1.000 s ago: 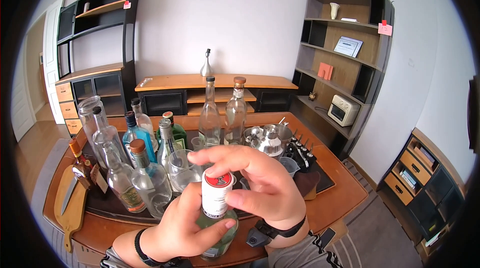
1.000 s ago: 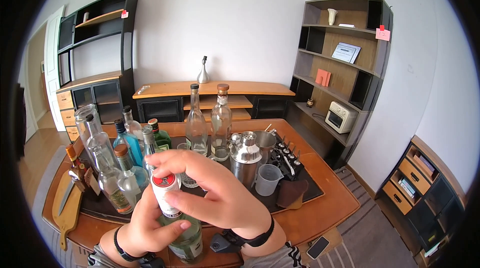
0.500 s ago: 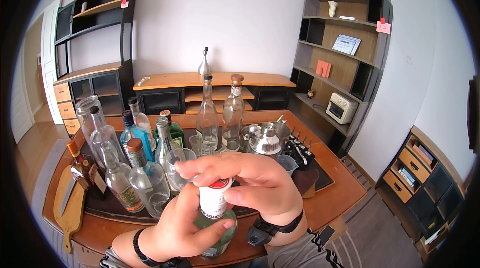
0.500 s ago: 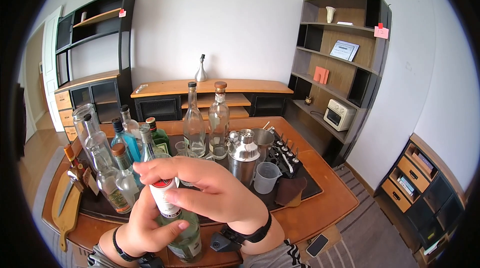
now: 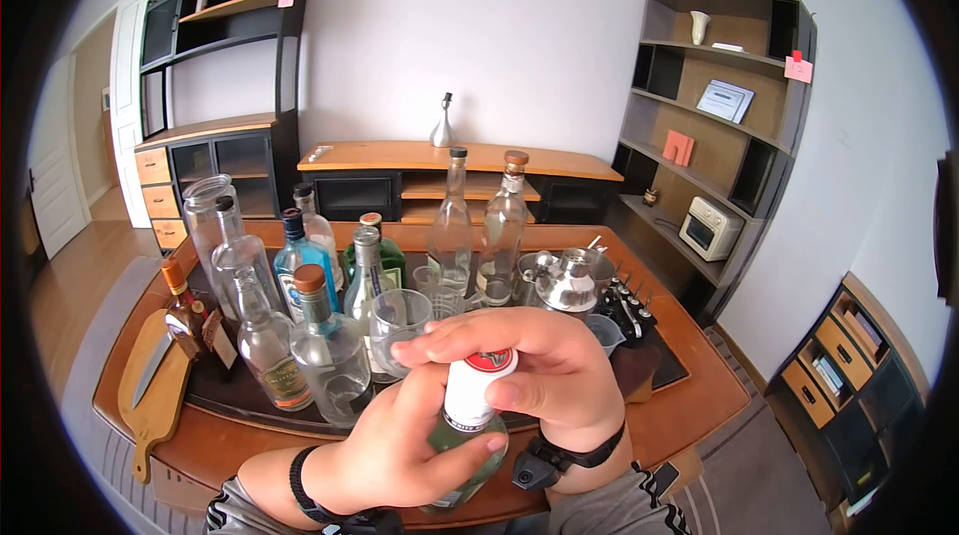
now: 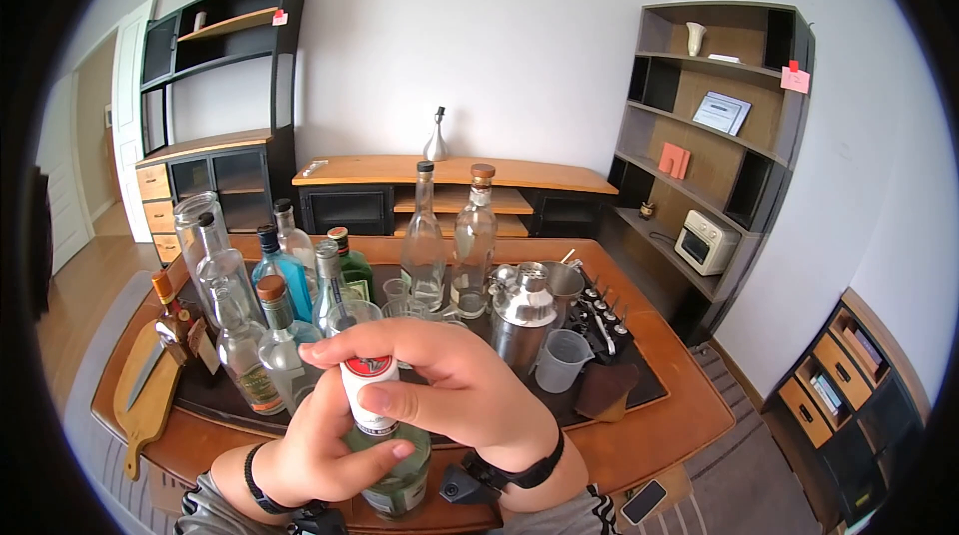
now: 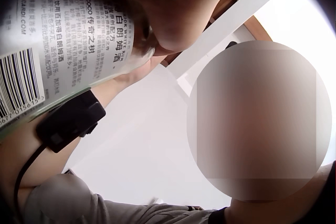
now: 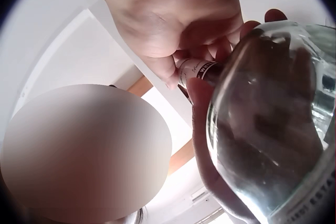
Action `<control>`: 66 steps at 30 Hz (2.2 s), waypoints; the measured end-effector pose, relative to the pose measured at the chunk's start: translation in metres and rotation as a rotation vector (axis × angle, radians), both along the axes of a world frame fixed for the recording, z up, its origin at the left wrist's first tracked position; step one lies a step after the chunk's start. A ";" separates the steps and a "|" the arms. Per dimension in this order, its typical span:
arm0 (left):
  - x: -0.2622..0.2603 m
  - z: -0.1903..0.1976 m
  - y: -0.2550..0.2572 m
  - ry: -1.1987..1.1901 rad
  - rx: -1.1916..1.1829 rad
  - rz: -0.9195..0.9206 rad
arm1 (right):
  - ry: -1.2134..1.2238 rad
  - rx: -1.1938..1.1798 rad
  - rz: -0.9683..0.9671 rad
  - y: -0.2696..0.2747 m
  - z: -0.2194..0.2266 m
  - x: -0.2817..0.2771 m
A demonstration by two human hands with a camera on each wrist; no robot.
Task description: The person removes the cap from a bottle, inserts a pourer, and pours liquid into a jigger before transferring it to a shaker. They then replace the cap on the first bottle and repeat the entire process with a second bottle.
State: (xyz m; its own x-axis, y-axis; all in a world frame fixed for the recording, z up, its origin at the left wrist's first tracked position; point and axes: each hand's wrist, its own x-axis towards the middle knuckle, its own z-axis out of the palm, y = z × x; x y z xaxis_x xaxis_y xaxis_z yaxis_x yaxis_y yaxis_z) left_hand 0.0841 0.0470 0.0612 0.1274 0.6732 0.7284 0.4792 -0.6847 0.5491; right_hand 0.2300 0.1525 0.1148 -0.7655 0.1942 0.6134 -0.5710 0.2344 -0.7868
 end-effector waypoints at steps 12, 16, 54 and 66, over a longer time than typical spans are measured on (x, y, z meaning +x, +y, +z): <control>0.003 0.011 -0.010 0.060 0.034 0.034 | 0.253 0.550 -0.595 -0.026 -0.002 -0.001; 0.003 0.012 -0.008 0.018 0.016 -0.021 | 0.158 0.608 -0.562 -0.019 0.006 0.010; -0.239 0.044 -0.077 -0.436 0.198 1.214 | 0.182 0.420 -0.802 -0.016 -0.006 0.017; -0.248 0.035 -0.061 -0.361 -0.033 1.078 | 0.164 0.436 -0.817 -0.012 -0.006 0.021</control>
State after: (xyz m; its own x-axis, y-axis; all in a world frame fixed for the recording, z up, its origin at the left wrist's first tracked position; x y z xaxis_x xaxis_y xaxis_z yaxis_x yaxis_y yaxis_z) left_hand -0.1637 -0.0141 0.0961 -0.7434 0.3242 0.5850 0.6201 0.0061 0.7845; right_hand 0.2507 0.1409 0.1088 -0.3910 0.3609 0.8467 -0.1955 0.8663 -0.4596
